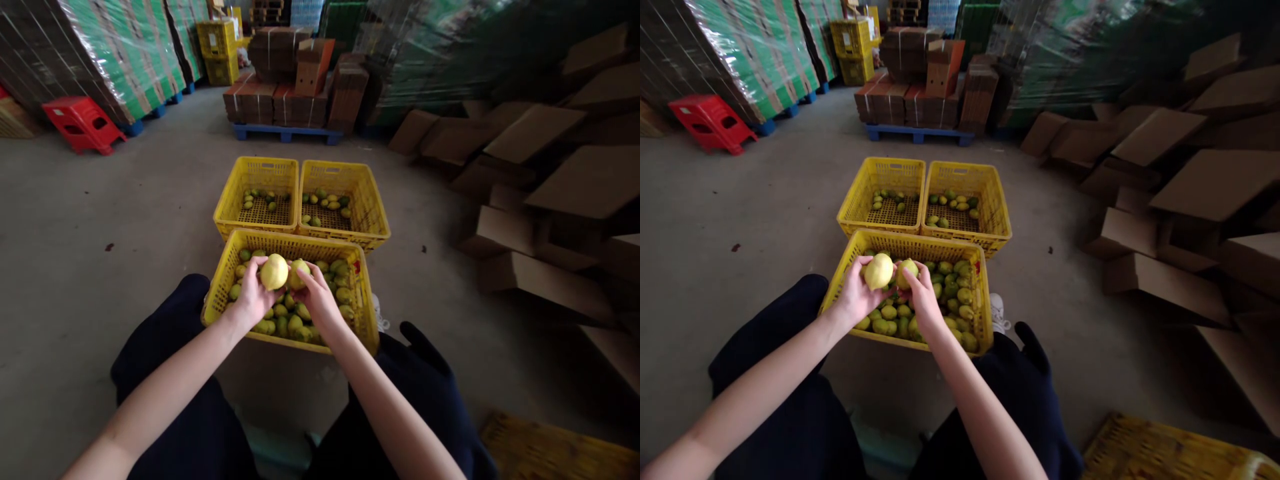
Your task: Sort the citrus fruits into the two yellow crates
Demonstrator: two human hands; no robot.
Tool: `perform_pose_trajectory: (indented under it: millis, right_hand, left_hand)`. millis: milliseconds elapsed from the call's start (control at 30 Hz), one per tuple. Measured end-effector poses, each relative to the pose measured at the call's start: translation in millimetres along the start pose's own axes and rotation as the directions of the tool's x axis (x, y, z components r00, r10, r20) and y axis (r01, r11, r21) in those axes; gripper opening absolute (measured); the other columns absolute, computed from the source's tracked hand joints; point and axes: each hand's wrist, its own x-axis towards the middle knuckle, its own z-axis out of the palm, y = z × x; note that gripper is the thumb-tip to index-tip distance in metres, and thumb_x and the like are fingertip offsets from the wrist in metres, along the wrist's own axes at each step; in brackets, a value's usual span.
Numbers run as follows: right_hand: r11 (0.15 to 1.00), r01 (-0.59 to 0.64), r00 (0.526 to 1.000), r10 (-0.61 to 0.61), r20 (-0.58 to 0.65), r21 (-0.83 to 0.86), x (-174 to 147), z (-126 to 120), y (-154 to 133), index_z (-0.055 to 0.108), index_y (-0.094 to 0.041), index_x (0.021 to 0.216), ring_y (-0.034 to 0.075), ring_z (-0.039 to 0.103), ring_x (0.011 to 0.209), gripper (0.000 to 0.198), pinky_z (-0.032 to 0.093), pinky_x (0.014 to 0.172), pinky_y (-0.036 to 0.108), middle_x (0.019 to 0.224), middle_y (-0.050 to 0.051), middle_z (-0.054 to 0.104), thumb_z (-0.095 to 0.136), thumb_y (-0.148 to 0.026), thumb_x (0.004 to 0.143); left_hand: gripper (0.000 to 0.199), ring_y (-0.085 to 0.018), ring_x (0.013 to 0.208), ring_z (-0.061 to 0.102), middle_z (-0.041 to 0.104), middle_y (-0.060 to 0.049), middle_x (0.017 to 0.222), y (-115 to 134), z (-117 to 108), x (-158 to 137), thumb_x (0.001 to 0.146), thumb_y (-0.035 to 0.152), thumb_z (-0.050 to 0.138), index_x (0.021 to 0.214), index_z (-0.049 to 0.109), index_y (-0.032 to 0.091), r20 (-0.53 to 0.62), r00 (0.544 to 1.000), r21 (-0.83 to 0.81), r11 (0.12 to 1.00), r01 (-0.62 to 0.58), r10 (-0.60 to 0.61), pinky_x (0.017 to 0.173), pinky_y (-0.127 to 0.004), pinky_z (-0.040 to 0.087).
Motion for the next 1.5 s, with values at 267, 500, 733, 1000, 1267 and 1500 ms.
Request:
perform_pose_trajectory:
  millis: [267,500,733,1000,1267,1500]
  right_hand:
    - [0.93,0.236,0.971,-0.211,0.116,-0.282,-15,8,14,0.058,-0.032,0.125,0.02,0.053,0.115,0.047,0.051,0.088,0.028,0.133,0.002,0.055,0.065,-0.044,0.08]
    - [0.736,0.458,0.888,-0.362,0.283,-0.499,-26,6,8,0.064,-0.031,0.12,0.032,0.04,0.131,0.053,0.053,0.089,0.04,0.14,0.012,0.041,0.079,-0.038,0.07]
    - [0.66,0.6,0.775,-0.339,0.533,-0.452,-34,4,-4,0.063,-0.027,0.12,0.037,0.031,0.141,0.06,0.051,0.096,0.045,0.155,0.012,0.027,0.08,-0.047,0.067]
    - [0.409,0.746,0.665,-0.487,0.566,-0.525,-35,-5,-34,0.063,-0.027,0.12,0.029,0.059,0.114,0.056,0.05,0.097,0.044,0.123,0.012,0.059,0.08,-0.044,0.069]
    - [0.131,0.77,0.551,-0.63,0.548,-0.624,-30,-8,-23,0.058,-0.028,0.127,0.024,0.064,0.111,0.048,0.054,0.095,0.038,0.121,0.009,0.065,0.071,-0.026,0.081]
    - [-0.045,0.799,0.44,-0.636,0.634,-0.6,-29,-12,-15,0.053,-0.029,0.133,0.023,0.063,0.113,0.051,0.055,0.095,0.039,0.128,0.01,0.063,0.062,-0.016,0.085]
  left_hand:
    - [0.029,-0.021,0.089,0.067,0.071,-0.005,0.087,-21,-3,3,0.077,0.018,0.051,0.1,0.068,0.015,0.086,0.99,-0.046,0.993,-0.111,0.114,0.08,-0.029,0.054]
    - [0.049,-0.025,0.104,0.065,0.069,-0.012,0.109,-9,-2,-2,0.09,0.037,0.035,0.122,0.062,0.011,0.185,0.983,-0.07,0.997,0.018,-0.005,0.089,-0.034,0.052]
    - [0.046,-0.025,0.101,0.065,0.071,-0.012,0.103,7,-1,-2,0.091,0.04,0.039,0.113,0.066,0.009,0.164,0.987,-0.085,0.996,0.018,-0.004,0.093,-0.036,0.05]
    - [0.044,-0.013,0.053,0.057,0.052,-0.001,0.048,18,-2,-2,0.086,0.029,0.04,0.045,0.053,0.016,0.032,0.992,-0.15,0.982,-0.116,0.122,0.065,-0.026,0.05]
    - [0.041,-0.012,0.059,0.055,0.057,-0.003,0.061,11,-5,-2,0.083,0.033,0.041,0.052,0.062,0.015,0.289,0.828,0.134,0.836,-0.532,0.48,0.066,-0.025,0.044]
    - [0.041,-0.014,0.064,0.052,0.055,-0.004,0.062,10,-7,-3,0.085,0.032,0.038,0.054,0.06,0.016,0.386,0.772,0.199,0.772,-0.604,0.505,0.07,-0.027,0.042]
